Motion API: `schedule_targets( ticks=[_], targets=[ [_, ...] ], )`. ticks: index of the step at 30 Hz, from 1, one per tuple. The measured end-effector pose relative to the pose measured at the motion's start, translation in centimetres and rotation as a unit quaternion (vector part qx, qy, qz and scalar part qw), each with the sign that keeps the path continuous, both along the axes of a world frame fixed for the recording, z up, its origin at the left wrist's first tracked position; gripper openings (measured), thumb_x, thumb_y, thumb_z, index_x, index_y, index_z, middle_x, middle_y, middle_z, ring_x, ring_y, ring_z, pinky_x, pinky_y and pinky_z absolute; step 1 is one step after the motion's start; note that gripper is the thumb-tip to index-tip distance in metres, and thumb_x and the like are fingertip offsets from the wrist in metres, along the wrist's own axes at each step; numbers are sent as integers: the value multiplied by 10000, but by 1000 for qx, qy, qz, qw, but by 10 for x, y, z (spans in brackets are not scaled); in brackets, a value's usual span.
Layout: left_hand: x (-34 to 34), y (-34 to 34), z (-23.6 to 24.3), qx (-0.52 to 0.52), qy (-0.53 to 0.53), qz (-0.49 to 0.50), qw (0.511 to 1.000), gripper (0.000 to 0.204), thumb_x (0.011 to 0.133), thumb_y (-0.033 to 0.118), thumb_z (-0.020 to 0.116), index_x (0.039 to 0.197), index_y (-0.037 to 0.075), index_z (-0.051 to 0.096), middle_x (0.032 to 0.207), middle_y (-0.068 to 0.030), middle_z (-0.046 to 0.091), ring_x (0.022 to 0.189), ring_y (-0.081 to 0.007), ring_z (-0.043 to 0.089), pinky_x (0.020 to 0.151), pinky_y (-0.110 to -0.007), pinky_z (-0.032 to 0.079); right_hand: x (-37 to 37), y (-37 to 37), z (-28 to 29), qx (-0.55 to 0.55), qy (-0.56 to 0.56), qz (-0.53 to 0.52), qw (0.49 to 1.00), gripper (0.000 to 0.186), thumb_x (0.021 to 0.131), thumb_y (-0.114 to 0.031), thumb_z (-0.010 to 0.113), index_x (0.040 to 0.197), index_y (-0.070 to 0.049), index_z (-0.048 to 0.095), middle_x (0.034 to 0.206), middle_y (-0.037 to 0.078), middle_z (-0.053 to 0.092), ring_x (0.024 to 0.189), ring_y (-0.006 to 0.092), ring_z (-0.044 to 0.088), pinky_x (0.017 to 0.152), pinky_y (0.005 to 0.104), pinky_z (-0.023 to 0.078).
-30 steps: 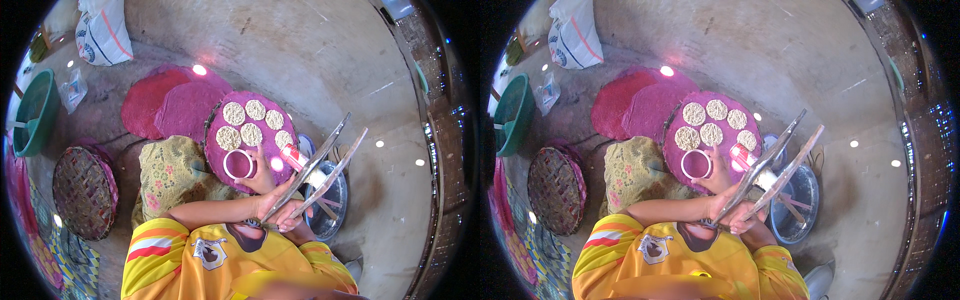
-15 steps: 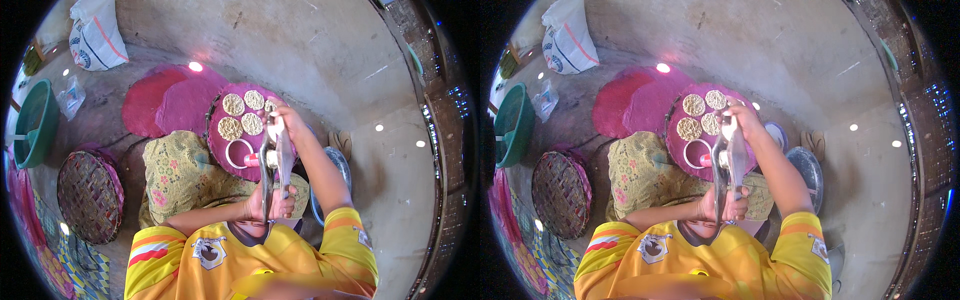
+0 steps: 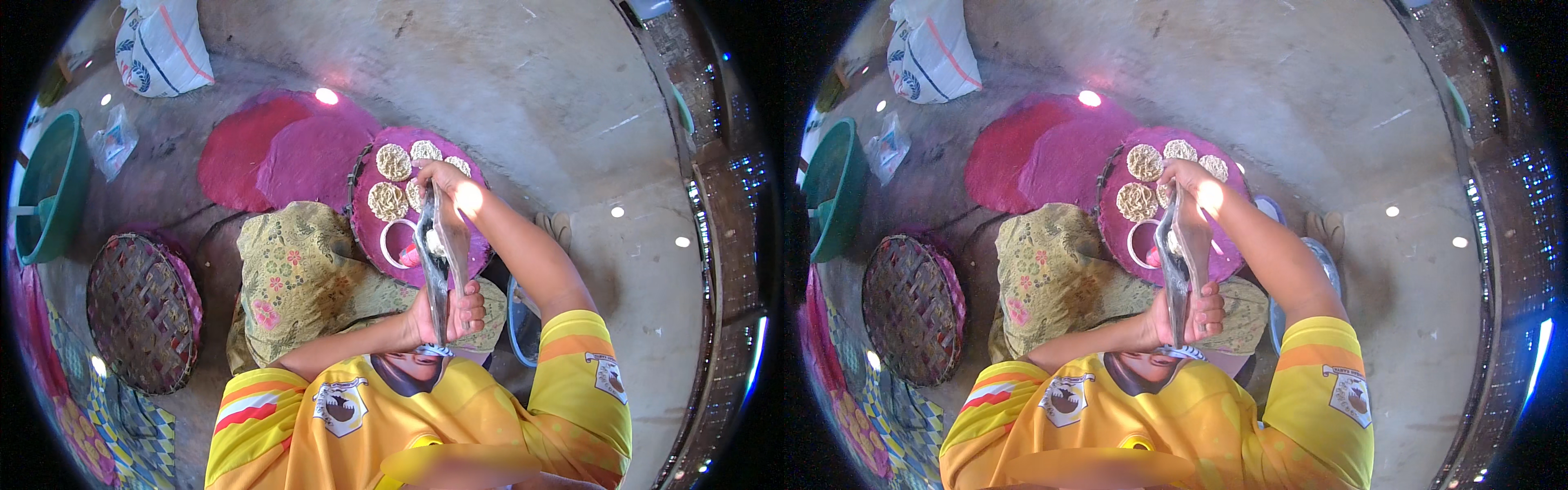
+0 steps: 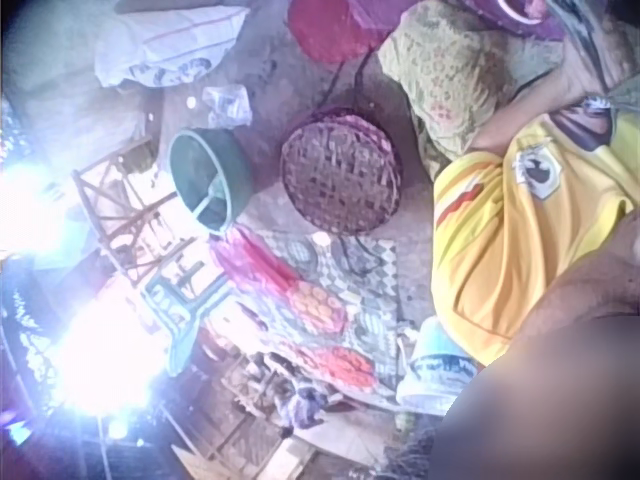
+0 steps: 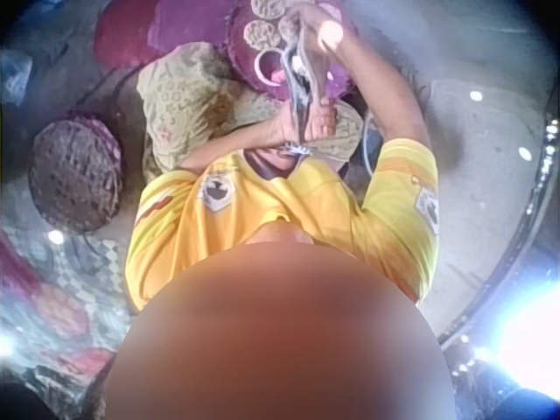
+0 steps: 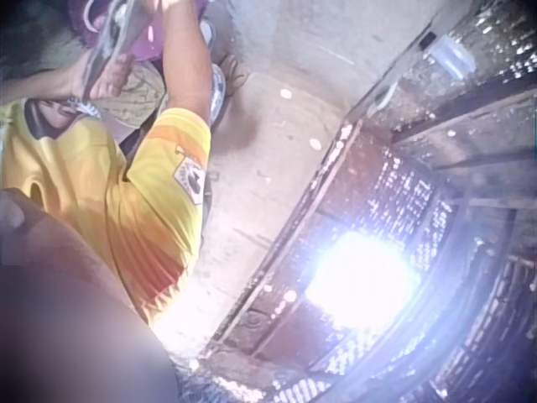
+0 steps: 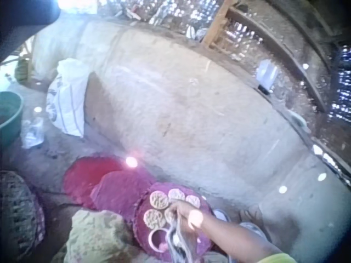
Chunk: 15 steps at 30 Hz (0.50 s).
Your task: The person scoops dough from a metal bowl and uses a manual cookie press to extrude patterned cookies onto a pink mat. They repeatedly fill the press, squeeze the handle, and place each cookie in a row.
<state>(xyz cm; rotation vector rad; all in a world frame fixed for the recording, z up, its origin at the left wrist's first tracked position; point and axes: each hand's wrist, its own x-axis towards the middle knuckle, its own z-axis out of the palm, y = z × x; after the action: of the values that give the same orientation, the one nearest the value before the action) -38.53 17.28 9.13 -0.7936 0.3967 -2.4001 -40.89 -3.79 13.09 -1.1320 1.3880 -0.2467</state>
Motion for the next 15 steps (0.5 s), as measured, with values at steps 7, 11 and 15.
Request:
schedule_targets(
  ticks=[7,11,15],
  targets=[
    [15,-23,-13,-1,-34,-9,999,405,796,473,391,793,80,489,630,-40,420,595,-197,410,634,-334,359,25,-12,9,-76,-26,19,997,666,717,-77,603,1323,-37,331,585,53,474,473,167,477,456,303,413],
    [6,-37,-18,14,-78,-43,996,426,798,504,353,739,100,472,589,-33,423,523,-181,382,579,-315,346,13,-23,13,-113,-2,1,994,633,723,-95,615,1297,-37,354,591,44,470,472,160,473,454,303,409],
    [-8,-36,-15,32,-111,-80,990,432,795,505,328,707,106,467,541,-27,407,466,-178,356,525,-318,335,-11,-18,14,-113,22,-34,993,617,709,-65,621,1276,-32,380,591,38,474,470,151,475,427,304,406]
  ],
)
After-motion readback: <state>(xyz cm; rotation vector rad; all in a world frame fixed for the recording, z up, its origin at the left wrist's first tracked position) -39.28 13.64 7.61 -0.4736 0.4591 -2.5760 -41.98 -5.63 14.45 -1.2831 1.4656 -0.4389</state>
